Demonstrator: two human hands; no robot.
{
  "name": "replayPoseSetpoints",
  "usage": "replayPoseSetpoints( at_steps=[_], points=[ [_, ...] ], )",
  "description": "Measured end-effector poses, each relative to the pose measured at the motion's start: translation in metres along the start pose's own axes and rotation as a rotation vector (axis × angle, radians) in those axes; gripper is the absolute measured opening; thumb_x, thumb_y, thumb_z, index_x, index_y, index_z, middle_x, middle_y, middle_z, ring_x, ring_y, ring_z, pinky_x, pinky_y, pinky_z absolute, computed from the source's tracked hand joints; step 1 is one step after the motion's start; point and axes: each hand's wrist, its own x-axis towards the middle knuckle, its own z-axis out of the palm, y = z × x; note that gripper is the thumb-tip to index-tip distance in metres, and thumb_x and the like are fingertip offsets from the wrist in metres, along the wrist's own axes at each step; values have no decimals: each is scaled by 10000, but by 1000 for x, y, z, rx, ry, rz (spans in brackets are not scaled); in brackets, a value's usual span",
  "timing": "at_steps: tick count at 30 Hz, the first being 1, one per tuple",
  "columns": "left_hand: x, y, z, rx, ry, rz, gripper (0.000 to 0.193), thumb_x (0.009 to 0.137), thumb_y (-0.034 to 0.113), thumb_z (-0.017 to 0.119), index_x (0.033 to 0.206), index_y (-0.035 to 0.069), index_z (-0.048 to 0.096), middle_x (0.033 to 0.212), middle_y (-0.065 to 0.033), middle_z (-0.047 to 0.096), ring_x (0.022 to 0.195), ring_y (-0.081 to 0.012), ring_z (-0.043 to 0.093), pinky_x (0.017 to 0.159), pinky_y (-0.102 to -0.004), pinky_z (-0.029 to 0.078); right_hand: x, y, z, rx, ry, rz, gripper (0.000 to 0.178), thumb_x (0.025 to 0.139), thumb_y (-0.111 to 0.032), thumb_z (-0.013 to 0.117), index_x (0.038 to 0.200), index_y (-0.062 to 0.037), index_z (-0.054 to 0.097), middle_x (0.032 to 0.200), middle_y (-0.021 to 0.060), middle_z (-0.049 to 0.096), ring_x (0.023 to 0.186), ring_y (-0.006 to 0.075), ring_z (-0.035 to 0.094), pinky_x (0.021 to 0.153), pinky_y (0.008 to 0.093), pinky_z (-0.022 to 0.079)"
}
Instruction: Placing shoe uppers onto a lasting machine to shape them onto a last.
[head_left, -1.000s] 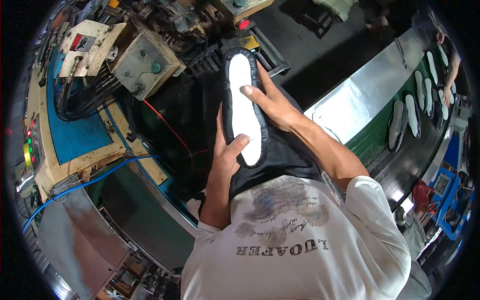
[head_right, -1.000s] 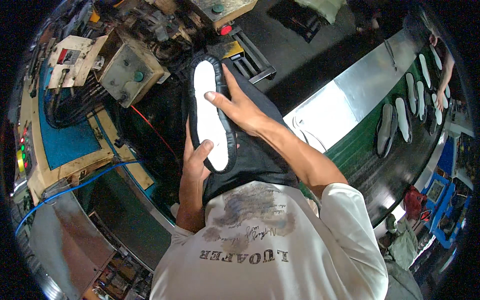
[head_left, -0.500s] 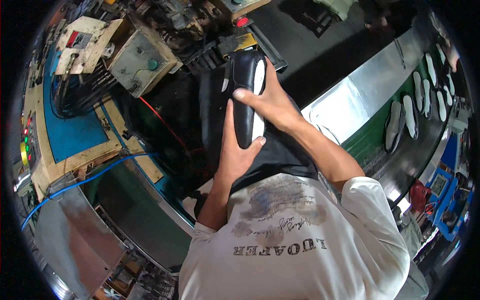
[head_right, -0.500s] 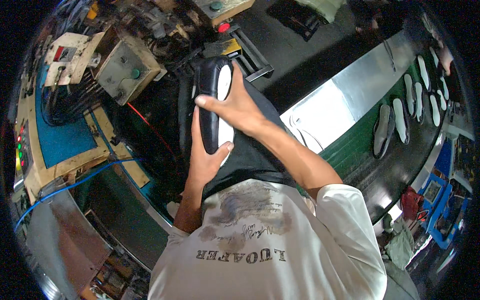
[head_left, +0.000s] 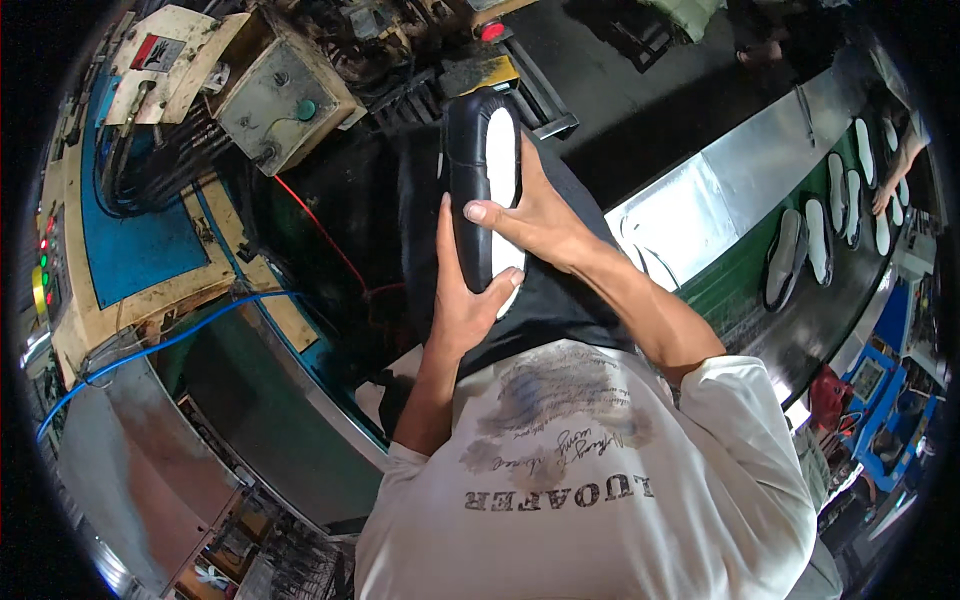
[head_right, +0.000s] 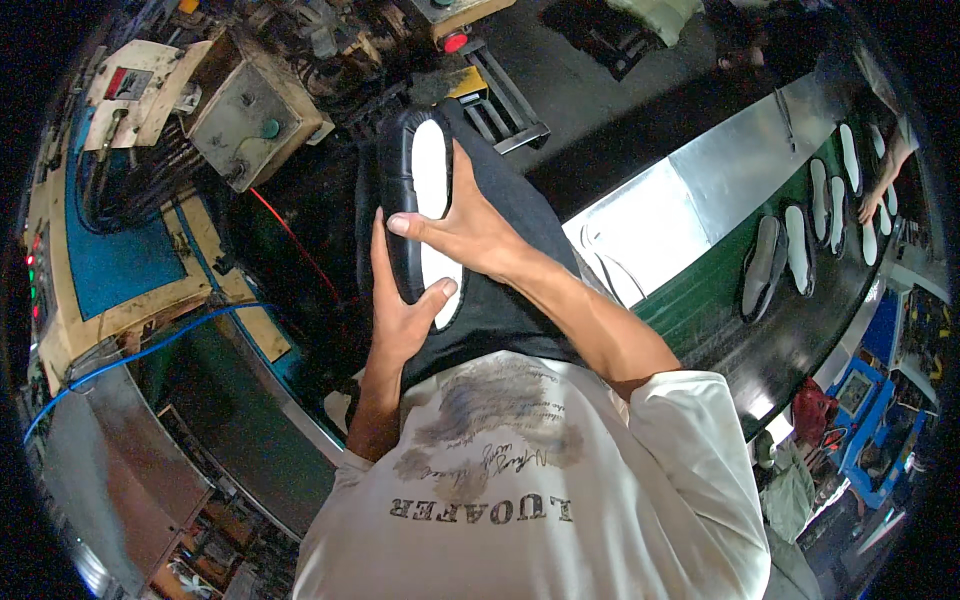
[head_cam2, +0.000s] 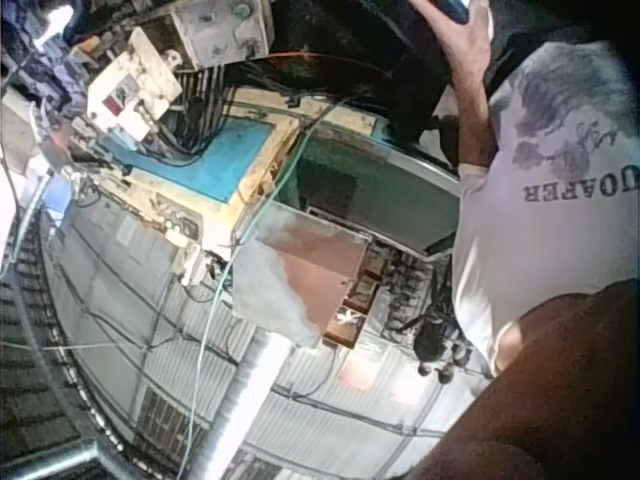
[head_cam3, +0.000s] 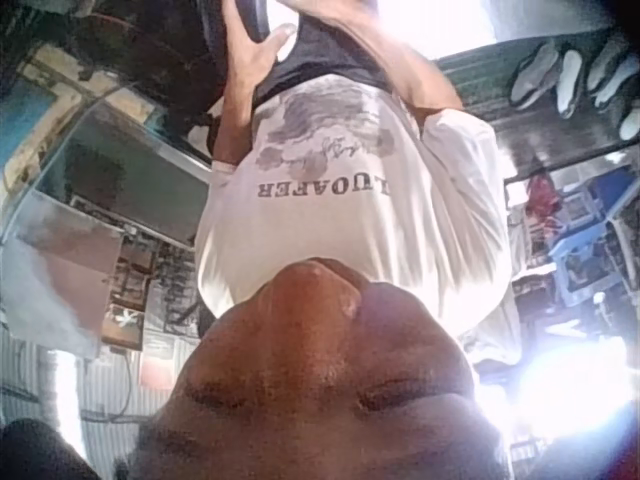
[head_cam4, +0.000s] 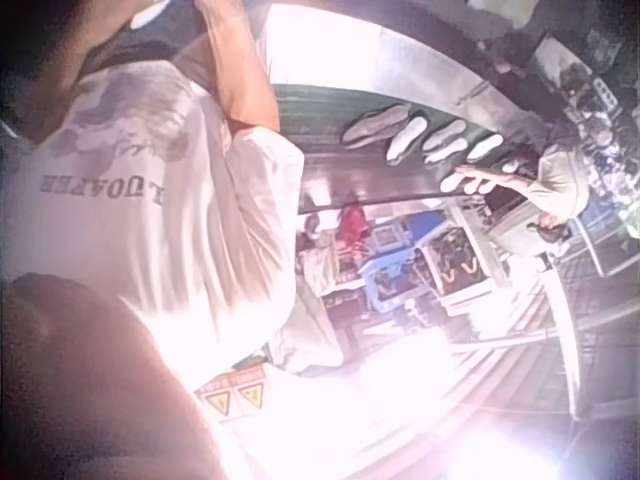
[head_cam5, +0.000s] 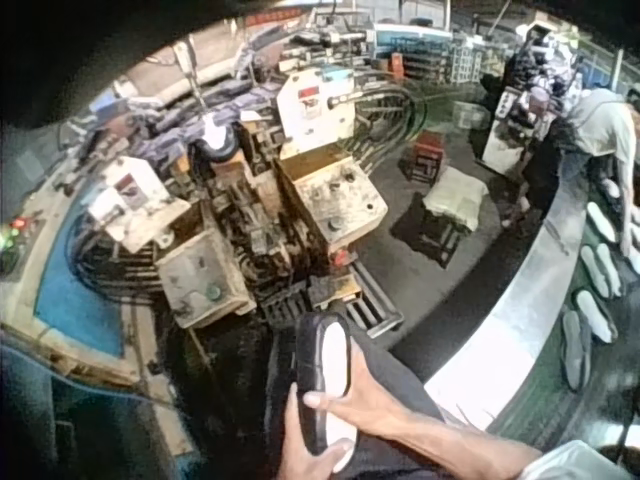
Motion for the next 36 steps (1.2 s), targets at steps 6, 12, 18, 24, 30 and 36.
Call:
replayPoseSetpoints(
  at_steps=[6,12,18,24,30,36],
  points=[
    [0,-35,-6,-391,-20,8,1065,885,139,765,1735,54,129,1622,-241,395,1474,-331,477,1223,-462,408,-2,0,-4,91,-101,125,1139,943,-553,810,1694,52,205,1612,365,447,1545,398,430,1263,453,361],
    [11,-41,-23,-597,-90,41,1029,946,290,773,1716,15,147,1617,-171,404,1505,-296,434,1245,-470,371,-35,5,1,34,-284,80,1344,848,-458,934,1739,-16,30,1722,351,256,1617,412,293,1321,455,266],
    [62,4,-72,-897,160,-169,841,1018,278,720,1672,-27,288,1664,-194,460,1505,-355,490,1278,-575,351,-30,-1,-24,-493,-218,-188,1163,835,-258,929,1745,-212,207,1540,273,524,1345,476,593,1191,489,465],
    [59,13,-84,-97,-10,256,867,760,63,799,1570,-23,503,1523,-180,627,1383,-254,612,1206,-412,441,-32,55,-36,-866,-140,-447,1135,719,-119,940,1690,-241,366,1507,209,537,1297,443,579,1116,535,488],
    [47,19,-72,-161,57,150,666,756,58,784,1402,-24,645,1375,-157,729,1264,-223,674,1157,-381,473,-38,75,-29,-843,-54,-532,1129,640,-108,955,1640,-225,443,1504,203,543,1302,443,575,1100,536,482],
    [47,31,-76,-211,-1,75,648,755,43,782,1389,-12,661,1400,-162,717,1292,-224,663,1174,-383,458,-43,84,-23,-816,-8,-588,1119,622,-107,956,1620,-202,461,1489,222,550,1300,447,579,1090,547,487]
  ],
)
